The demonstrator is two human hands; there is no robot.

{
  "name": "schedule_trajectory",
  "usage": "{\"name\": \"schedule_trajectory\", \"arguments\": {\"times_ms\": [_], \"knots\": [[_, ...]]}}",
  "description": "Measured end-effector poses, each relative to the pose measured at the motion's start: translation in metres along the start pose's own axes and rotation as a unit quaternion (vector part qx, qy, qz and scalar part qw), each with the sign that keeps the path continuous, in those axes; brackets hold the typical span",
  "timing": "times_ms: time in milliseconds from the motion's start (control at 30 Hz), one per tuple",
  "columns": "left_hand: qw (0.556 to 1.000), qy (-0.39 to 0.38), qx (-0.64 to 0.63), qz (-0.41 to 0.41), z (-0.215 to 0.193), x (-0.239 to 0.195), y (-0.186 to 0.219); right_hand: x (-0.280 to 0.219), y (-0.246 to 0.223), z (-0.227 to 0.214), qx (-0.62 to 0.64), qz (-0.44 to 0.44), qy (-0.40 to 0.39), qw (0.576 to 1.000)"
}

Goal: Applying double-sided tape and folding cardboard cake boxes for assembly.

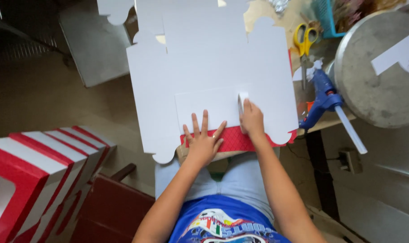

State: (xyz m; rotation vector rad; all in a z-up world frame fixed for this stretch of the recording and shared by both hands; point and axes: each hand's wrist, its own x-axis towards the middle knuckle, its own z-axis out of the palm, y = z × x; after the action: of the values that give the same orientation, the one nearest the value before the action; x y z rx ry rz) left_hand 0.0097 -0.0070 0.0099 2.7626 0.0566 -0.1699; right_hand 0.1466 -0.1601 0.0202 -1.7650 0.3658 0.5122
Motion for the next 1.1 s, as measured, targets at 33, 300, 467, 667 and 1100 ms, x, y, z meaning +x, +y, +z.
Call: {"name": "schedule_trajectory", "arguments": {"times_ms": [33,300,467,667,1100], "knots": [[1.0,0.005,-0.002,0.002,0.0,0.003,0.001,-0.002,0.001,-0.002,-0.004,-0.013,0.012,1.0],[1.0,-0.007,0.0,-0.003,-0.002,0.003,-0.001,0.032,-0.012,0.011,-0.035,-0.003,0.017,0.999],[1.0,-0.001,0.004,-0.004,-0.003,0.003,0.001,0.028,0.004,0.006,-0.045,-0.039,0.024,0.998],[1.0,-0.021,0.001,-0.012,-0.005,0.006,0.001,-0.003,0.026,0.002,-0.013,-0.015,0.014,1.0],[1.0,0.009,0.001,-0.003,0.001,0.004,0.0,-0.01,0.012,0.01,-0.029,-0.012,0.02,0.999]]}}
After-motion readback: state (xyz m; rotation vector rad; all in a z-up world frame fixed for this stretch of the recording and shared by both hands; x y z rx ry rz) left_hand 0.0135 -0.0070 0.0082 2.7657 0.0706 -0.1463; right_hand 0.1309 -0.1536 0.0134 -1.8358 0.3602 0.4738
